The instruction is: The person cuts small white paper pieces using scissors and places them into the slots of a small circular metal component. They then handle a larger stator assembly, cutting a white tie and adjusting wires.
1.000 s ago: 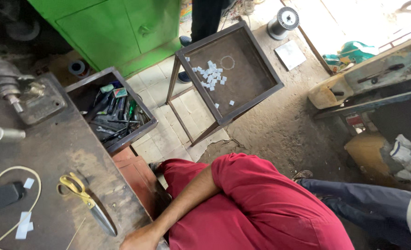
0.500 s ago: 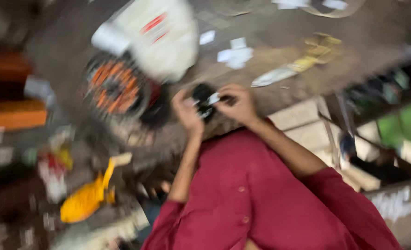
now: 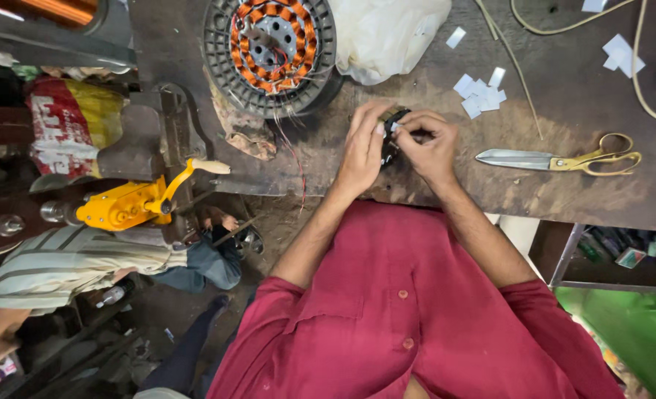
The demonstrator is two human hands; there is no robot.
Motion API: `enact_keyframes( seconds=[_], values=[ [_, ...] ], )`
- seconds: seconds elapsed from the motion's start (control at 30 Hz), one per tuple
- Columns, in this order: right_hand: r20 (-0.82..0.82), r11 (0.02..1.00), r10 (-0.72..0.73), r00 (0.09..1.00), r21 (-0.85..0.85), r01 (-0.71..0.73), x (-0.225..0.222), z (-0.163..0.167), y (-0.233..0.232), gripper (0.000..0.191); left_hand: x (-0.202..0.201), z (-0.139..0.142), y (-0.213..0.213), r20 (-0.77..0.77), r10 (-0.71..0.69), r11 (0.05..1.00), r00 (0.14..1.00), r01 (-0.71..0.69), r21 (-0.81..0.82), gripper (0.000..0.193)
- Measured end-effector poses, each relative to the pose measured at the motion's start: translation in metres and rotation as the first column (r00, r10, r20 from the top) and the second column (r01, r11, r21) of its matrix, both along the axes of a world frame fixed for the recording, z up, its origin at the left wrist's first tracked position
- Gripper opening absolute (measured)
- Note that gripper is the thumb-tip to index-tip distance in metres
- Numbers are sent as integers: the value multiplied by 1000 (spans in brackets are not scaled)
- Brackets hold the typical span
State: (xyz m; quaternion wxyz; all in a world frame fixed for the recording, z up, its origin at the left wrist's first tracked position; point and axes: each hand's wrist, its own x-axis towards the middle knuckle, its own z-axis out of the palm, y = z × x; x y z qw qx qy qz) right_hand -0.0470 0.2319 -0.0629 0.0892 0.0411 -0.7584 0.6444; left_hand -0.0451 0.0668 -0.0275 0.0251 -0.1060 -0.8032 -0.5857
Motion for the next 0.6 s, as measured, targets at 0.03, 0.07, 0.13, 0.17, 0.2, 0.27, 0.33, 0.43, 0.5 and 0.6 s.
enact_keyframes(
  seconds=[0.03, 0.07, 0.13, 0.17, 0.2, 0.27, 0.33, 0.43, 0.5, 0.6],
  values=[
    [-6, 1000, 9, 1000, 6, -9, -2, 1, -4, 4, 0, 0, -1, 13, 0, 1000, 1000, 0, 12, 34],
    [-9, 1000, 20, 1000, 12, -20, -3, 3, -5, 6, 0, -1, 0, 29, 0, 1000, 1000, -1, 24, 33],
    [59, 994, -90, 994, 67, 86, -2, 4, -14, 8, 1, -1, -1, 68, 6, 999, 998, -9, 38, 34],
    [94, 986, -145, 985, 99, 136, 1, 6, -15, 10, 1, -1, -1, 89, 10, 999, 996, -13, 43, 34],
    [45, 984, -127, 991, 131, 121, 4, 7, -17, 9, 2, -2, -2, 107, 14, 999, 994, -19, 49, 35],
    [-60, 976, -87, 994, 195, 98, 8, 9, -14, 8, 3, -2, -2, 122, 25, 998, 992, -31, 48, 34],
    [-81, 969, 6, 997, 248, 14, 13, 11, -4, 14, 4, -3, -1, 132, 23, 998, 991, -31, 54, 35],
    [117, 999, -32, 993, -17, 34, 18, 9, -2, 31, 4, -2, -1, 136, 22, 997, 991, -32, 71, 35],
    [224, 991, -71, 972, -99, 95, 19, 5, -5, 43, 4, -1, -1, 133, 23, 997, 991, -33, 76, 35],
    [232, 997, -72, 970, 8, 72, 17, -2, -9, 54, 5, 0, -1, 108, 29, 997, 994, -37, 73, 34]
  ],
)
